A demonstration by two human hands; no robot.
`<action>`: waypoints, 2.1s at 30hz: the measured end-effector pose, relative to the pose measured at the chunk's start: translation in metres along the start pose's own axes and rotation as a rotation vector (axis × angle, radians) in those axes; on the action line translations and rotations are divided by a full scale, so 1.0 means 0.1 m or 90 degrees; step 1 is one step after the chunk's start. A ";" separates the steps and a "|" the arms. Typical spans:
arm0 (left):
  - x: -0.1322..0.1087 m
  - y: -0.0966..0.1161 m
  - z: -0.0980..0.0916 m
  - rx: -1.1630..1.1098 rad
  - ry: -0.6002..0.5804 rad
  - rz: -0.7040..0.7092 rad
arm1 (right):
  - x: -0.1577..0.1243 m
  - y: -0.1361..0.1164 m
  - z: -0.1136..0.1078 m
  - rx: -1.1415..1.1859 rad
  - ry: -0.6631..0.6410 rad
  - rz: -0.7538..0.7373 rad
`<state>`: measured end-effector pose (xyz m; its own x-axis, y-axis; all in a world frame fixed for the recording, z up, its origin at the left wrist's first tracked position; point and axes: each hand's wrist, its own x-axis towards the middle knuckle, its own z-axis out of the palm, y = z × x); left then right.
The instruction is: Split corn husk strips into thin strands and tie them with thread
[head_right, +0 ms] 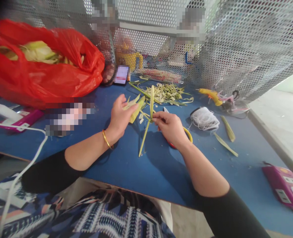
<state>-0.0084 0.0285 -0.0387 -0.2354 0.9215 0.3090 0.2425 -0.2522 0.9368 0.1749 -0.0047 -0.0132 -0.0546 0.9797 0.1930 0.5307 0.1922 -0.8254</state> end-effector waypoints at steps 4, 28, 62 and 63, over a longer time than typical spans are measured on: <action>0.03 0.10 -0.09 0.096 -0.170 0.107 | -0.01 -0.02 -0.02 0.026 -0.046 -0.025; -0.32 0.31 -0.02 0.033 -0.673 -0.216 | -0.04 -0.02 -0.03 -0.002 -0.069 -0.072; -0.29 0.42 -0.05 -0.398 -0.310 -0.437 | -0.30 -0.07 0.25 -0.491 0.249 -0.340; -0.29 0.42 -0.05 -0.405 -0.318 -0.431 | -0.30 -0.07 0.24 -0.486 0.249 -0.343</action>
<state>0.0037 -0.0103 -0.0074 0.3126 0.9084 -0.2776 -0.3665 0.3850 0.8470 0.1528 -0.0340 -0.0260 -0.2384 0.6598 0.7126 0.9234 0.3813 -0.0441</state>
